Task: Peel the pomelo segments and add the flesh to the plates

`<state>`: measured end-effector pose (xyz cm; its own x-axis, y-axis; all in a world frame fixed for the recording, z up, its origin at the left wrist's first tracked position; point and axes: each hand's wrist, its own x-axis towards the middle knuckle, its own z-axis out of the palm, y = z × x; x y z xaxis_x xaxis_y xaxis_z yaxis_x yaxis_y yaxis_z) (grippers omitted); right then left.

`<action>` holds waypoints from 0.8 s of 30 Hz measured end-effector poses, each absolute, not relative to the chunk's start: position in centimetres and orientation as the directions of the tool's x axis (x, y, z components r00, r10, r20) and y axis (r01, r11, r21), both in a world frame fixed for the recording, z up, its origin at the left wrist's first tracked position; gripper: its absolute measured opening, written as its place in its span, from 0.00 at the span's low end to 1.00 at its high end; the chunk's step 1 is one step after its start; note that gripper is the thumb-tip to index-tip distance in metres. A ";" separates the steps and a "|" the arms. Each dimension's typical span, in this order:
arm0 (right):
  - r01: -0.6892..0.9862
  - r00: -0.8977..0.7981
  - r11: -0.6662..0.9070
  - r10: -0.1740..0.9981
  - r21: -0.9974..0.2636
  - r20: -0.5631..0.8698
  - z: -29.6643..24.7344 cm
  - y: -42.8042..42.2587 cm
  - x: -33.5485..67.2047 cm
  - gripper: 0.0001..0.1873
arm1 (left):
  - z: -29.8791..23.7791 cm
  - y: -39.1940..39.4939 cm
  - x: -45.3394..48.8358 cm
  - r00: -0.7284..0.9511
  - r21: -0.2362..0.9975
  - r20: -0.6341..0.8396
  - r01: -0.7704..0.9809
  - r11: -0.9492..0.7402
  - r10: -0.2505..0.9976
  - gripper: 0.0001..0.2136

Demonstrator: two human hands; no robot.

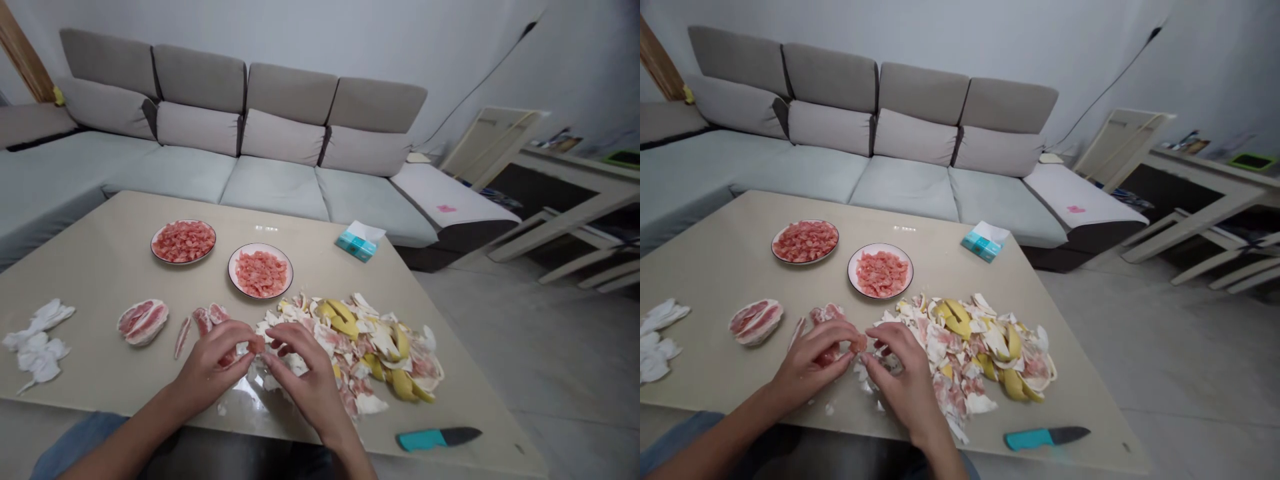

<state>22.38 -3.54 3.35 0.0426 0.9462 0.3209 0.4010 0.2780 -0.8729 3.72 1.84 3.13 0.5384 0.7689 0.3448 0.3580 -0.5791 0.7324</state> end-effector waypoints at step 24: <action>0.518 -0.017 0.053 0.999 -0.854 0.052 2.4 -3.3 22.9 0.03 | 3.1 2.6 4.2 0.598 0.913 -0.217 -0.156 0.378 0.772 0.11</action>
<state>22.91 -3.25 2.36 -0.0167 0.9985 0.0515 0.5178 0.0527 -0.8539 4.22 2.59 3.13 0.5978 0.7716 -0.2173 -0.1556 0.3776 0.9128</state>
